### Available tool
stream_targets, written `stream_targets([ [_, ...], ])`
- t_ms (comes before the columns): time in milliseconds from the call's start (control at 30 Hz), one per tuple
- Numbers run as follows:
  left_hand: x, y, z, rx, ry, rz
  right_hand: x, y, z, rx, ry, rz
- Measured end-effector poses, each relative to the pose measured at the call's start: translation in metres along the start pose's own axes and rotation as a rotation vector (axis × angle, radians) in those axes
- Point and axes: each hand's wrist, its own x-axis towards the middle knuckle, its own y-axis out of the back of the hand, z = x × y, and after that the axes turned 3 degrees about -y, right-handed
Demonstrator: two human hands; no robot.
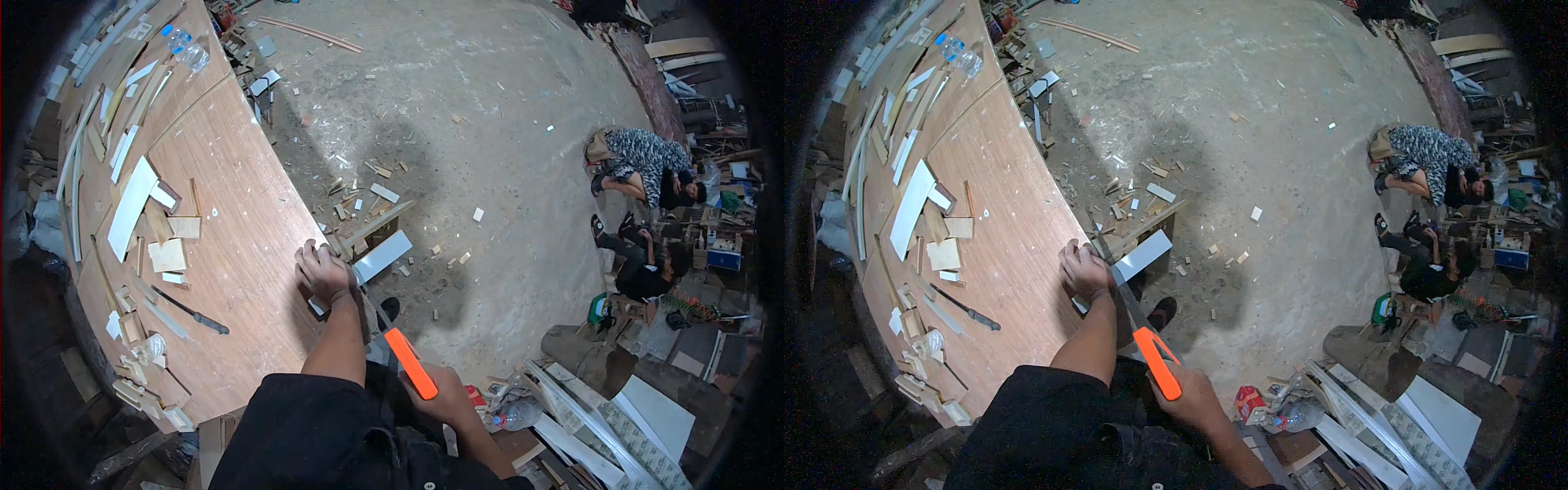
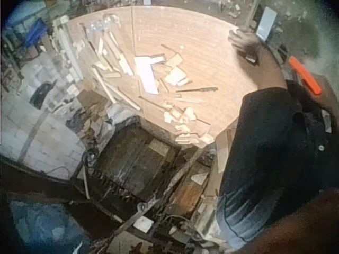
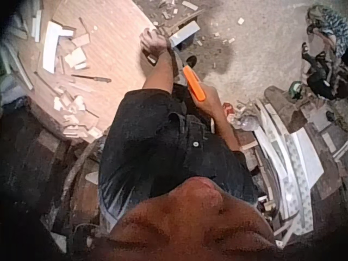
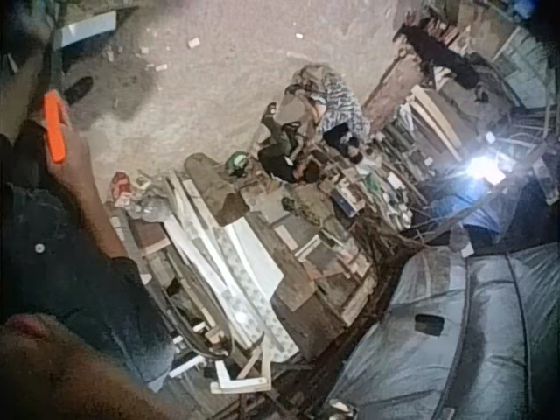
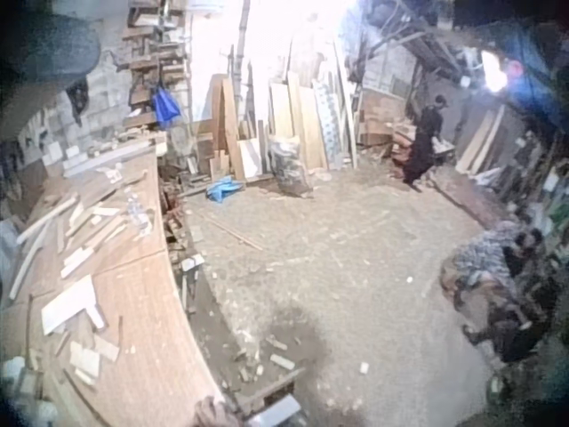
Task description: The person turns and holds a plastic profile piece by hand, then cuts it using a hand saw while holding it against the edge of the workbench.
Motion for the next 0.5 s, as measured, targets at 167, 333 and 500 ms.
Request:
stream_targets([
  [167, -0.002, -0.004, -0.004, 0.023, -0.017, 0.038, -0.002, 0.0, 0.0, 0.038, 0.01, 0.013],
  [333, -0.005, 0.006, -0.001, 0.005, 0.005, 0.015, -0.008, -0.018, 0.021, 0.051, 0.074, 0.079],
  [500, 0.002, 0.021, 0.004, -0.095, -0.047, -0.043, -0.011, -0.023, 0.027, 0.071, 0.057, 0.083],
])
